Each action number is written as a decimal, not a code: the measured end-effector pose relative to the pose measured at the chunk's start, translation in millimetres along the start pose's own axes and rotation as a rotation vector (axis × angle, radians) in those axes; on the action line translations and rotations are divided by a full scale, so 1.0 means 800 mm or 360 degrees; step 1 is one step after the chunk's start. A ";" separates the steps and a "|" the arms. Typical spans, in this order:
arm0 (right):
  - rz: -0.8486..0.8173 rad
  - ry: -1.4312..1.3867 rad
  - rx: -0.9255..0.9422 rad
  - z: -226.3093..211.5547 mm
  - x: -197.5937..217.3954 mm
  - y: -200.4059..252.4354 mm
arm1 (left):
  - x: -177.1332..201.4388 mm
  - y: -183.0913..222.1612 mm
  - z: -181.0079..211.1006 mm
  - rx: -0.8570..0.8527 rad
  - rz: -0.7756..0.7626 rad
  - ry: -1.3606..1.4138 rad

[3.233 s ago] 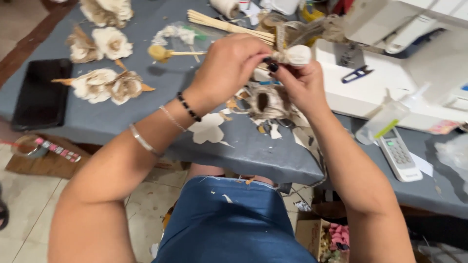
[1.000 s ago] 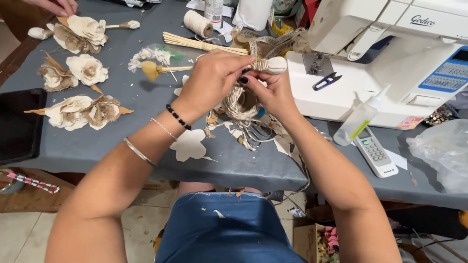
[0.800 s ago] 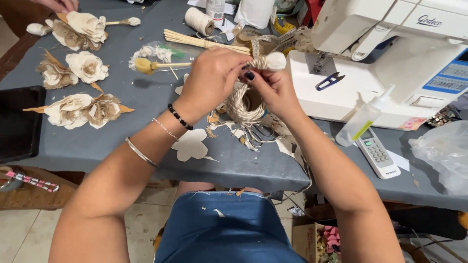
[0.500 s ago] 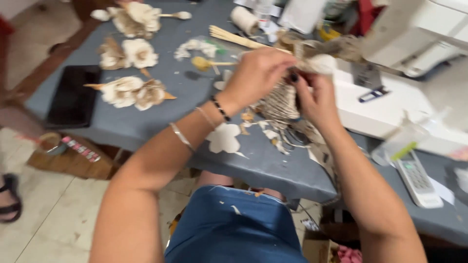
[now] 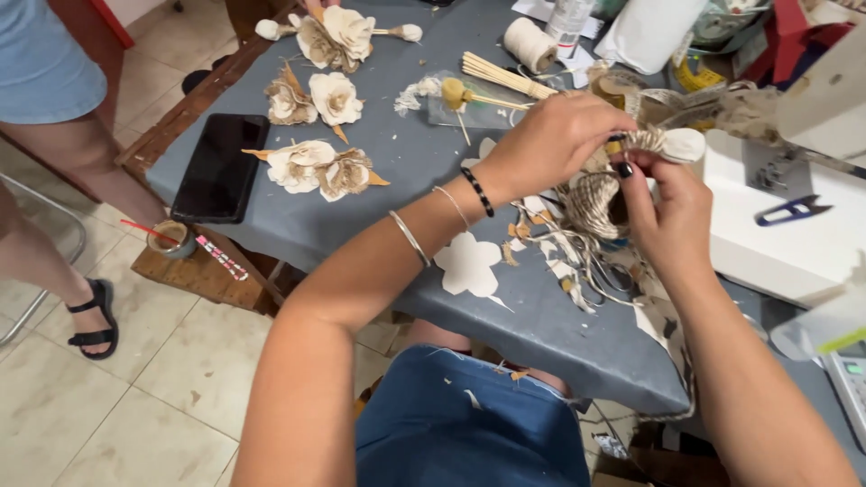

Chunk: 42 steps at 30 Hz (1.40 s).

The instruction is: Wrapping twine around a small ball on a stick to create a decorative item, using scissors to cut the material.

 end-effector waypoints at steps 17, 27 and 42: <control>-0.0209 0.0180 0.0200 -0.030 -0.032 0.006 | 0.036 0.043 0.010 -0.0020 0.0293 -0.0283; -0.0264 0.0227 0.0203 -0.035 -0.038 0.007 | 0.029 0.046 0.011 -0.0020 0.0251 -0.0357; -0.0247 0.0170 0.0163 -0.035 -0.037 0.004 | 0.034 0.045 0.013 -0.0036 0.0234 -0.0419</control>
Point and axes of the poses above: each hand's wrist, its own y-axis away from the middle knuckle, its own x-axis out of the back of the hand, z = x × y, the point moved 7 cm from there along -y, towards the middle knuckle, and after that the axes turned 12 degrees about -y, right-handed, at the moved point
